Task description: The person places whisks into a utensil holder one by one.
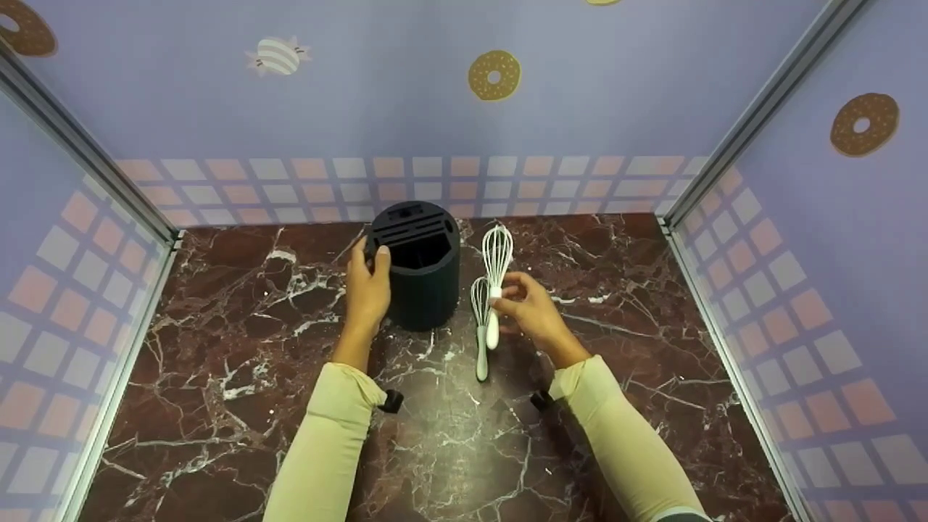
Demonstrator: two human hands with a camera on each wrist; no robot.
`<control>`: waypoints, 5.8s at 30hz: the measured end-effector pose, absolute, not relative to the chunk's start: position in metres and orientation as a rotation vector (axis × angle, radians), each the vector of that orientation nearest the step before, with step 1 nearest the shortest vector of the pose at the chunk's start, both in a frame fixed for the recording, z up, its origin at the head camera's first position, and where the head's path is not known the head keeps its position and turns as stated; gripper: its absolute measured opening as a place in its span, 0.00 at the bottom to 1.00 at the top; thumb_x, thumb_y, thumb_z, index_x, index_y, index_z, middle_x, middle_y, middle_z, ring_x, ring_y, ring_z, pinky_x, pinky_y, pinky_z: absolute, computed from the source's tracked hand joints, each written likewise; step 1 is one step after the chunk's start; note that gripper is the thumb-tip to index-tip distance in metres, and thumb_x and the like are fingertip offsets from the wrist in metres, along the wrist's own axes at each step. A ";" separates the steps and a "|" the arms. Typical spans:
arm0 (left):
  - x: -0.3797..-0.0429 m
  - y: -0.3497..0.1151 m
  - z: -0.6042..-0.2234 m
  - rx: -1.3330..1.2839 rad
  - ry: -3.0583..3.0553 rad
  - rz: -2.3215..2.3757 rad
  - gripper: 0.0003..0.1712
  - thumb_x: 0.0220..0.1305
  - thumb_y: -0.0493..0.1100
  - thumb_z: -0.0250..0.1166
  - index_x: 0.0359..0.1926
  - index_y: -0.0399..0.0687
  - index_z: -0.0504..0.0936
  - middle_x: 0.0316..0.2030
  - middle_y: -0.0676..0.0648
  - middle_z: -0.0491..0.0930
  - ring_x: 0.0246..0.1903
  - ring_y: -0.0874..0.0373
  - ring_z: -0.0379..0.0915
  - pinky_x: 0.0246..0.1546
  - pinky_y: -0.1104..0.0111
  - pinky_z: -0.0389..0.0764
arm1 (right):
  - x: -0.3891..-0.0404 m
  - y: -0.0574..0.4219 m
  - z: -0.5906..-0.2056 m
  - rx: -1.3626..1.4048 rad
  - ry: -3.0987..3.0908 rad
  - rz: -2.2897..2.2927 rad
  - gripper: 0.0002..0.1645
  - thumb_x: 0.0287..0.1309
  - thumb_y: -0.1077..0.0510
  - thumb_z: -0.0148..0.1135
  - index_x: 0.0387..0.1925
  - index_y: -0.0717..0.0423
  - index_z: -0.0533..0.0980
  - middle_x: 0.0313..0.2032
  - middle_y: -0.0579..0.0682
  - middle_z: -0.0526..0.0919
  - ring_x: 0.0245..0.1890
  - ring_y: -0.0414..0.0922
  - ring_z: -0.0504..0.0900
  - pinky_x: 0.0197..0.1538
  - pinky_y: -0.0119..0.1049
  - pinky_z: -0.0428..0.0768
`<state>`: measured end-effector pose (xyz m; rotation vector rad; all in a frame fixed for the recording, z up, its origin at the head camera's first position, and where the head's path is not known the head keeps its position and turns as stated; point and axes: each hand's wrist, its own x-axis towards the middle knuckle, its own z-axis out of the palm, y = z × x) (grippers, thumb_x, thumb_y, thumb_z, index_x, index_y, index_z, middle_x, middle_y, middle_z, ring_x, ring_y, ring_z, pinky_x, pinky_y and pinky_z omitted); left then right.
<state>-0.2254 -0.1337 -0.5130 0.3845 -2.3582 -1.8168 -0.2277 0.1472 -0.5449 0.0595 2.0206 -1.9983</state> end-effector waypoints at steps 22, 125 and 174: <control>-0.226 -0.133 -0.514 0.389 -2.333 -1.809 0.35 0.78 0.60 0.50 0.79 0.55 0.59 0.73 0.36 0.61 0.73 0.40 0.60 0.72 0.49 0.64 | -0.248 0.112 -0.476 -0.189 2.035 -2.095 0.34 0.58 0.66 0.70 0.64 0.55 0.69 0.46 0.54 0.79 0.35 0.46 0.84 0.35 0.54 0.88; -0.230 -0.134 -0.516 0.375 -2.330 -1.803 0.35 0.79 0.59 0.50 0.79 0.51 0.58 0.71 0.36 0.63 0.69 0.45 0.65 0.69 0.54 0.69 | -0.278 0.034 -0.464 -0.846 2.770 -1.506 0.38 0.46 0.55 0.79 0.59 0.47 0.72 0.47 0.48 0.77 0.49 0.44 0.78 0.60 0.42 0.75; -0.228 -0.135 -0.516 0.404 -2.302 -1.808 0.33 0.78 0.58 0.51 0.78 0.54 0.61 0.72 0.36 0.63 0.72 0.43 0.62 0.73 0.53 0.65 | -0.261 0.147 -0.495 -0.328 2.710 -2.011 0.23 0.61 0.62 0.70 0.54 0.63 0.72 0.47 0.62 0.81 0.41 0.48 0.80 0.44 0.35 0.80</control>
